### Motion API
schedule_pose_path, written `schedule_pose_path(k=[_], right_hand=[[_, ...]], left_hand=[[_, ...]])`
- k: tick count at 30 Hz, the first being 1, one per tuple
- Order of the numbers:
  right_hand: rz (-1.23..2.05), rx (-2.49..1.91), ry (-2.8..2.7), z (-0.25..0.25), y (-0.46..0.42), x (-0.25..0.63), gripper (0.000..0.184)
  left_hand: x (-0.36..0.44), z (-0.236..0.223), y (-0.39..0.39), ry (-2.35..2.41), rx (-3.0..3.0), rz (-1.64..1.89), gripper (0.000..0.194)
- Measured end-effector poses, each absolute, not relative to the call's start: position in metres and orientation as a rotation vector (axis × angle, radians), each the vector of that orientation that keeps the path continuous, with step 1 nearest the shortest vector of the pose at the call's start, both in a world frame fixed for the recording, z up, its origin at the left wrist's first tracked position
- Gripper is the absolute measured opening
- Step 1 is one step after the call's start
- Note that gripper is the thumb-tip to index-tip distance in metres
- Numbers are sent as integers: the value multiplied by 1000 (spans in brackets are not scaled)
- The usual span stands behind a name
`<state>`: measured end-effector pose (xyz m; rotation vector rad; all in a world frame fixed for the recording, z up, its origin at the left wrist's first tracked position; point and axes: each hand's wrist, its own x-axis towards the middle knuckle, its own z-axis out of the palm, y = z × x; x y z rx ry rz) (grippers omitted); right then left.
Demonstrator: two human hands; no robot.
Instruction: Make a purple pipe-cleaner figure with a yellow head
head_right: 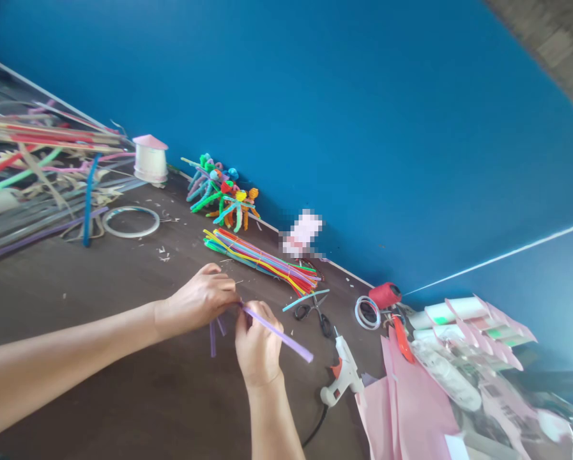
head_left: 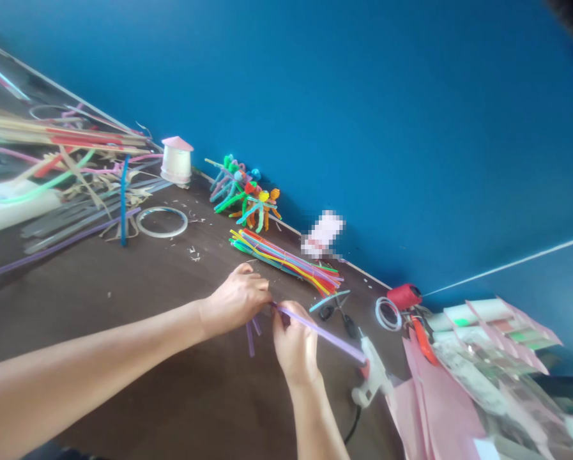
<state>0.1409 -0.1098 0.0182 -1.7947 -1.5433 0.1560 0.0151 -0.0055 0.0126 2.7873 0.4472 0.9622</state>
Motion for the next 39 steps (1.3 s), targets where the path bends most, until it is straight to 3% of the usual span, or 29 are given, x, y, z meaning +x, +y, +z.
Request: schedule_pose_path(k=[3,11,24,32,39], right_hand=[[261,-1730,-1425,19,-106,144,9],[1025,-1389,-846,13,-98,155,12],[1377,-1065,-484,7,-99,155,14],[1345,-975,-468,3,-98,148,18],[768,-1457,-883,2,-96,139,13]], left_hand=[[15,14,-3,378,2856,848,26],[12,16,-2,169,2768,840,24],[14,17,-9,117,2427,939,13],[20,10,-14,454,2038,937,16],[22,3,-9,650,2166,1005,16]])
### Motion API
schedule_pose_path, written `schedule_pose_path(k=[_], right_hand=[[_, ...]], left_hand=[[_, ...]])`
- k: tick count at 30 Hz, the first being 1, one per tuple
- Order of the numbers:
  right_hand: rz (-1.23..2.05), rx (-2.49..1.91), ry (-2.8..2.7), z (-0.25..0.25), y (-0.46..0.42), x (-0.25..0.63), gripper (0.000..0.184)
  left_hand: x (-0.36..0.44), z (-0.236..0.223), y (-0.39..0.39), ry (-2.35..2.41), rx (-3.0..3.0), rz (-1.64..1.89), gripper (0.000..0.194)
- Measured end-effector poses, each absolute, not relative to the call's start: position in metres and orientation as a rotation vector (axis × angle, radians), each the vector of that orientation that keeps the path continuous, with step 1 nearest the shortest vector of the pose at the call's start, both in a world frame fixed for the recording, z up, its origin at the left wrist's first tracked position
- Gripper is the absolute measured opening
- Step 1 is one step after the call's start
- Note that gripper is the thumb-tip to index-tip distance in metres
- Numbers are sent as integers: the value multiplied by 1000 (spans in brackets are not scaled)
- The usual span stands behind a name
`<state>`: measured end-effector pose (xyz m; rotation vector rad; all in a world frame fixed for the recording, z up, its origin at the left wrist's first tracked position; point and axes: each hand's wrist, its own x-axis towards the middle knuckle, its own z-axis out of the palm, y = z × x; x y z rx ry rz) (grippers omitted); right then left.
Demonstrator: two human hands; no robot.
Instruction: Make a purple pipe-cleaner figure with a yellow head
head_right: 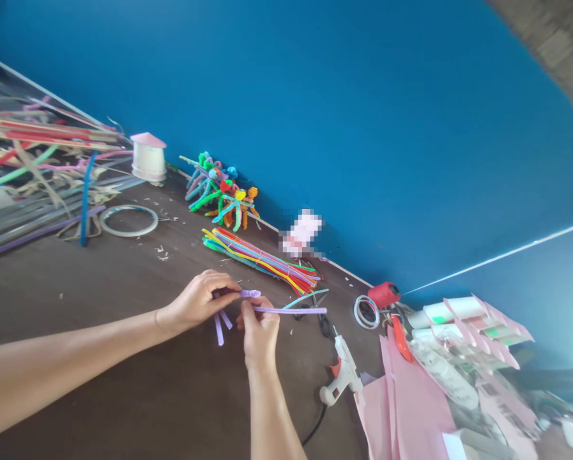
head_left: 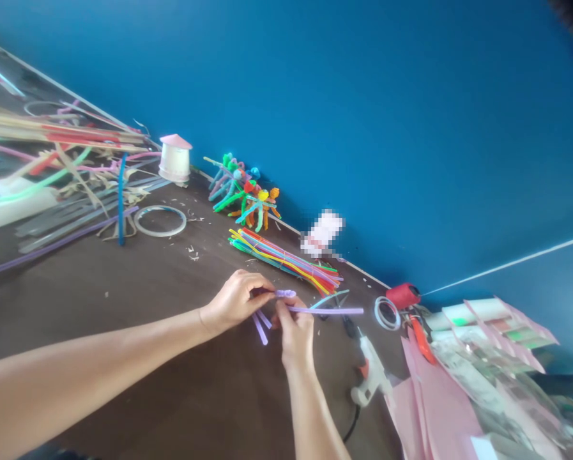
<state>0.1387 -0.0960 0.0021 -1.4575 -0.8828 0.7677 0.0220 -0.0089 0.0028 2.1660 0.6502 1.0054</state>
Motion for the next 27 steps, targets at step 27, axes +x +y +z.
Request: schedule_pose_path(k=[27], right_hand=[[1042,-1469,-829,10,-99,157,17]], left_hand=[[11,23,-6,126,2853,838,29]])
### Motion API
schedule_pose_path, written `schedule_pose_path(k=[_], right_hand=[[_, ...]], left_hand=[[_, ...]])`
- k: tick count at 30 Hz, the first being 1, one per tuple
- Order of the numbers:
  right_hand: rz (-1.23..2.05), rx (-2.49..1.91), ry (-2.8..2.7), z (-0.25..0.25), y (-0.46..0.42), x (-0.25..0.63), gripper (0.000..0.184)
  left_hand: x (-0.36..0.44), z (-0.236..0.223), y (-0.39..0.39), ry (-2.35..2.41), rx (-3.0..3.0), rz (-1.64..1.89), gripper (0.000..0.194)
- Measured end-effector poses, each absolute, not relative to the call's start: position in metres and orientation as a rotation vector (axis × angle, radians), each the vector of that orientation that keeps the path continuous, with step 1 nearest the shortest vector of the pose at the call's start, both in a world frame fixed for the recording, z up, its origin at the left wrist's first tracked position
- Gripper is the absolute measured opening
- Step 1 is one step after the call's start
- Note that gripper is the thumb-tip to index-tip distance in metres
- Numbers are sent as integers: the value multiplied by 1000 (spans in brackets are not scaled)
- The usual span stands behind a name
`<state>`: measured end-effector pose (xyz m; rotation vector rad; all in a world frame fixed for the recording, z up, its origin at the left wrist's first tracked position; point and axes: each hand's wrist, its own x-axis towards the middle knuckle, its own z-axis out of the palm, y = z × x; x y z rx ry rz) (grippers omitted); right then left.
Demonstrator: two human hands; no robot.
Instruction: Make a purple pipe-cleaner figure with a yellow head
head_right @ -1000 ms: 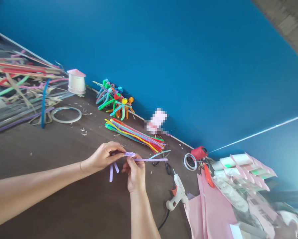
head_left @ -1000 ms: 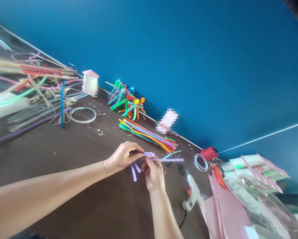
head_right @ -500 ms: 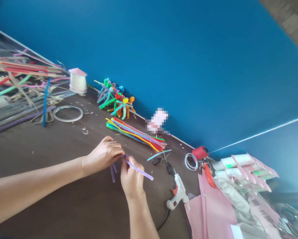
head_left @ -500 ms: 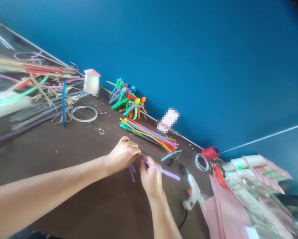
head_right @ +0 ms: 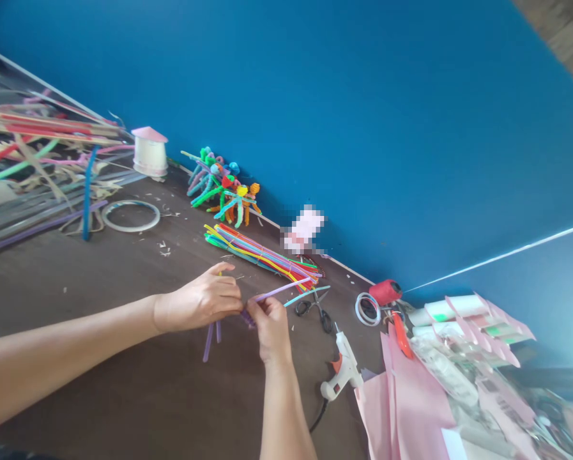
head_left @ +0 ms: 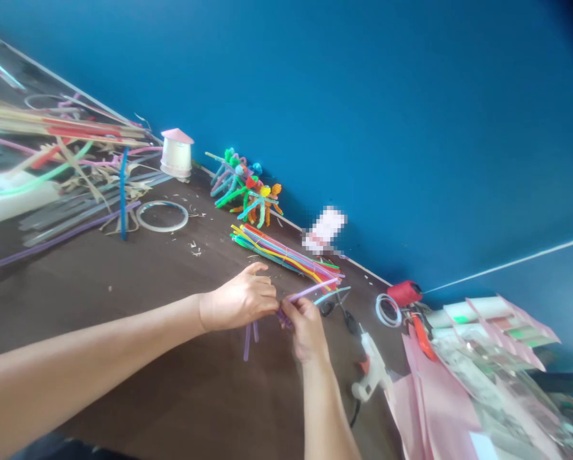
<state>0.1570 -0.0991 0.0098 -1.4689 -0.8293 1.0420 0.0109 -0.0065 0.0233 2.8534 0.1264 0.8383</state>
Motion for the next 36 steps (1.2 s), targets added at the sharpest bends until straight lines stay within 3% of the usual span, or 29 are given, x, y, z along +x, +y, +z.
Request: schedule_pose_path(k=[5,10,14,16,19,24,29,36], right_hand=[[1379,-1261,-643,9,-100,155,26],[1241,-1276,-700,10,-99,154,25],[1014,-1361,-865,8,-99,158,23],[917,-1391,-917,9,-100,158,20],[747,-1435,-983,14,-102,157,16],[614,-1491,-1156,23,-107,154,10],[654,-1500,-1230,20,-106,153,14],[807,-1507,-1204,19,-106,155,18]], left_hand=[[9,26,-10,145,2804,922,28],[11,20,-11,287,2668,932,18],[15,13,-5,522,2266,1067,64],[19,10,-1,676,1949,1097,71],[23,7,2,804,1409,1000,66],[17,12,3,432,850,445,45],[18,14,-2,417,784,369,22],[21,7,-4,477,1007,363,18]])
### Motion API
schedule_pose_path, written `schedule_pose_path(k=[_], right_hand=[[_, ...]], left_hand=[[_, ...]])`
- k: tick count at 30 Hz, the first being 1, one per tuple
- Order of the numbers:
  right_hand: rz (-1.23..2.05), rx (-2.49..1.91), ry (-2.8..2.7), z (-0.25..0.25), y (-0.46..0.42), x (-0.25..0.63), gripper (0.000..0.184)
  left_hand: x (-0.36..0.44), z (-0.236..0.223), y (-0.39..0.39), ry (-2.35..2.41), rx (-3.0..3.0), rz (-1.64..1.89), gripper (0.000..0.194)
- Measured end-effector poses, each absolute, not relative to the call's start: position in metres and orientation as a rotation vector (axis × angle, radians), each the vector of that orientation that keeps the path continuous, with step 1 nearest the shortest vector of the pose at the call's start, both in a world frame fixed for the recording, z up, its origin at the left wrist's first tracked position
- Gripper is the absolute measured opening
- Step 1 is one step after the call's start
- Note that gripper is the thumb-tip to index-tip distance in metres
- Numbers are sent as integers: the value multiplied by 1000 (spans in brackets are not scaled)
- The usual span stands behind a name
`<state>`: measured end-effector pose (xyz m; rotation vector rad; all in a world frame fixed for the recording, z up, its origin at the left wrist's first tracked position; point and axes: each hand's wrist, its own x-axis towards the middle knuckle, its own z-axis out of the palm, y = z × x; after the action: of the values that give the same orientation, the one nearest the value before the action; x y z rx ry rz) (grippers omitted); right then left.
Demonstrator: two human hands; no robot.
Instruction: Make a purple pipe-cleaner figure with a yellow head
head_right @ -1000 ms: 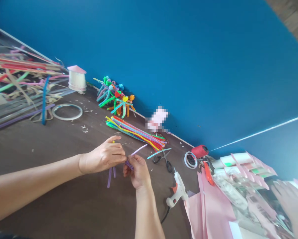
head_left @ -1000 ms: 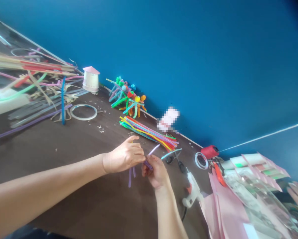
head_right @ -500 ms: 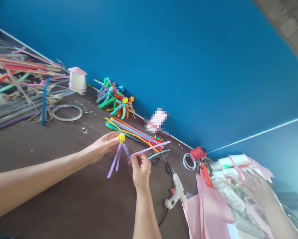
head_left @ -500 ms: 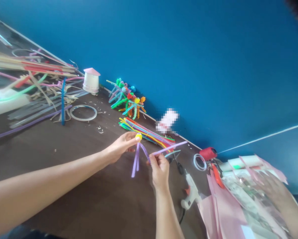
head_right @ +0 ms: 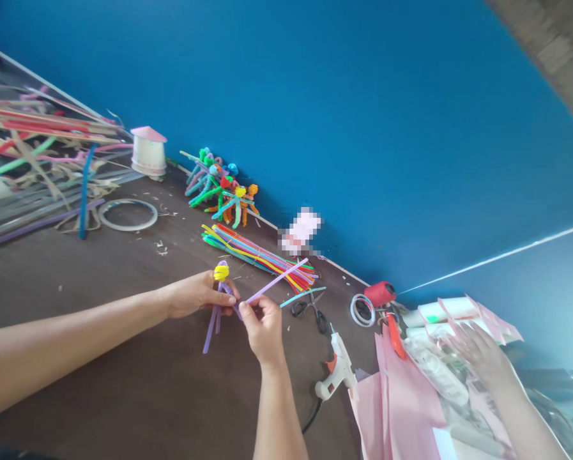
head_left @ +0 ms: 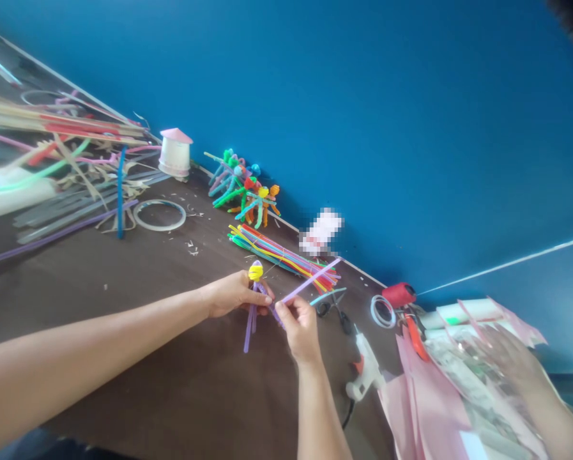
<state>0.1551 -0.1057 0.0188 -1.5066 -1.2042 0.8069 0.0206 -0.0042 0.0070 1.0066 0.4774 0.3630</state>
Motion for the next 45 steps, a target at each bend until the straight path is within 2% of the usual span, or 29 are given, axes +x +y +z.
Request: schedule_pose_path(k=[7,14,19,23,28,33,37,45], right_hand=[[992,-1358,-962,13,-103,155,14],[1324,-1117,-710,12,-104,156,22],[1357,-1053,-658,13,-103,147,25],[1183,-1070,-651,7,-99,141,19],[776,-1363,-843,1,-96,136,13],[447,-1621,-1221,5,-100,133,20],[171,-1705,-1537,10,-104,135,25],[39,-1806,-1673,20,-109,143,20]], left_hand=[[19,5,-6,394,1063,337,19],[17,7,-8,240,1005,319,15],[19,6,-10,164,826,350,18],[22,5,-10,217,765,466,20],[27,3,-10,367,804,644,19],[30,6,-12,590,1017,838,18],[29,4,-9,757,1401,931,10],[26,0,-4,777,1762,863,4]])
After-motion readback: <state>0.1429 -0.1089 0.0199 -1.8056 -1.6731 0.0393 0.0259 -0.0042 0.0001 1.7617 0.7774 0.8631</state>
